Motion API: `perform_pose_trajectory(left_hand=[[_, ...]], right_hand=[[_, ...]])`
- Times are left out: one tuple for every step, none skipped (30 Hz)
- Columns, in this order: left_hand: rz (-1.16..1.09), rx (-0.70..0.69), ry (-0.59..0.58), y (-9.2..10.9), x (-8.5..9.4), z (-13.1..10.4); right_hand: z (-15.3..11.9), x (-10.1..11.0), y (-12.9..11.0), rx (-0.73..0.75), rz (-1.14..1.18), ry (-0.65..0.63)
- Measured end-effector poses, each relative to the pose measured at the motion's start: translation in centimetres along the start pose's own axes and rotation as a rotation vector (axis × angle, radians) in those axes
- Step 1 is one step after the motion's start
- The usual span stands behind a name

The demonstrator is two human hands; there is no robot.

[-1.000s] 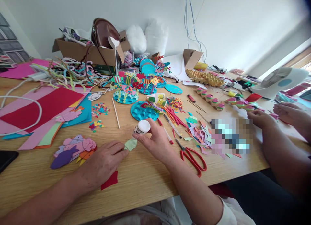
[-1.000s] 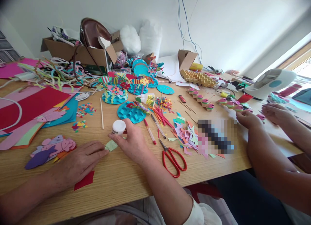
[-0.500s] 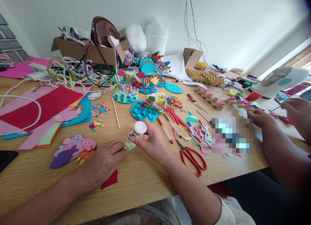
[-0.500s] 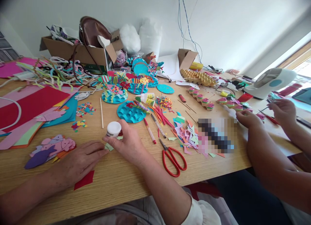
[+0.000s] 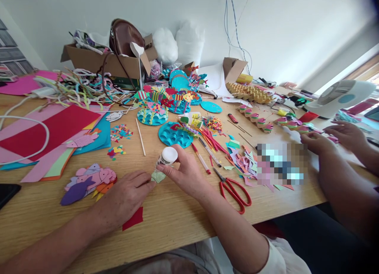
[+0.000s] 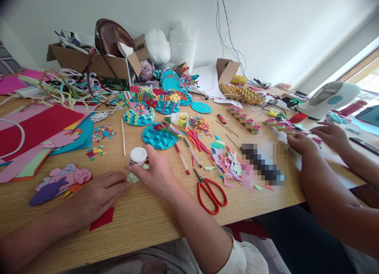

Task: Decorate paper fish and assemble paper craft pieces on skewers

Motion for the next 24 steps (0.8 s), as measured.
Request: perform_pose_trajectory(left_hand=[[-0.008,0.004,-0.002,0.0,0.0,0.0],[-0.012,0.008,0.005,0.0,0.0,0.0],[-0.013,0.010,0.011,0.0,-0.1,-0.1],[-0.011,0.008,0.014,0.0,-0.1,-0.1],[-0.006,0.008,0.021,-0.1,-0.1,-0.1],[-0.001,0.007,0.027,-0.1,-0.1,-0.1],[0.005,0.005,0.029,-0.1,-0.1,-0.1],[0.012,0.000,0.029,-0.1,-0.1,-0.1],[0.020,-0.006,0.026,0.0,-0.1,-0.1],[0.029,-0.008,0.034,0.0,-0.1,-0.1],[0.037,-0.013,0.038,0.0,-0.1,-0.1],[0.043,-0.018,0.046,0.0,0.0,-0.1],[0.047,-0.019,0.056,0.1,0.0,-0.1],[0.048,-0.018,0.058,0.1,0.1,0.0],[0.048,-0.014,0.059,0.1,0.2,0.0],[0.046,-0.012,0.052,0.1,0.2,0.0],[0.045,-0.011,0.041,0.1,0.3,0.1],[0.045,-0.009,0.034,0.2,0.3,0.1],[0.047,-0.011,0.023,0.2,0.4,0.1],[0.049,-0.014,0.016,0.2,0.4,0.1],[0.050,-0.018,0.008,0.2,0.4,0.1],[0.050,-0.020,-0.001,0.2,0.4,0.1],[0.050,-0.020,-0.001,0.2,0.3,0.1],[0.049,-0.021,-0.002,0.2,0.3,0.1]], right_hand=[[0.0,0.2,0.1,-0.002,-0.019,0.012],[0.0,0.4,0.1,-0.002,-0.043,0.031],[0.1,0.7,0.2,-0.002,-0.069,0.051],[0.1,0.9,0.3,-0.004,-0.095,0.068],[0.0,1.1,0.4,-0.008,-0.116,0.080],[0.0,1.3,0.5,-0.013,-0.129,0.086],[0.0,1.4,0.6,-0.021,-0.135,0.084],[-0.1,1.4,0.6,-0.029,-0.134,0.081],[-0.1,1.5,0.7,-0.035,-0.130,0.077],[-0.1,1.5,0.7,-0.039,-0.123,0.078],[-0.2,1.5,0.7,-0.042,-0.120,0.081],[-0.2,1.5,0.7,-0.042,-0.120,0.087],[-0.2,1.5,0.6,-0.044,-0.122,0.088],[-0.3,1.4,0.6,-0.045,-0.125,0.084],[-0.3,1.4,0.6,-0.044,-0.126,0.072],[-0.3,1.4,0.5,-0.041,-0.124,0.058],[-0.3,1.3,0.5,-0.036,-0.118,0.046],[-0.3,1.3,0.4,-0.031,-0.112,0.039],[-0.4,1.3,0.3,-0.026,-0.111,0.037],[-0.4,1.3,0.3,-0.024,-0.110,0.038],[-0.4,1.3,0.2,-0.024,-0.108,0.038],[-0.5,1.3,0.1,-0.025,-0.106,0.034],[-0.5,1.2,0.0,-0.025,-0.102,0.024],[-0.6,1.1,-0.1,-0.023,-0.092,0.012]])
Point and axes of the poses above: each hand's wrist, its own z-axis towards the middle knuckle, its own x-axis out of the back of the hand, y = z × x, the point moved 3 cm from there along z, towards the middle knuckle, and after that the axes turned 5 degrees about z, right-handed, at the moved point
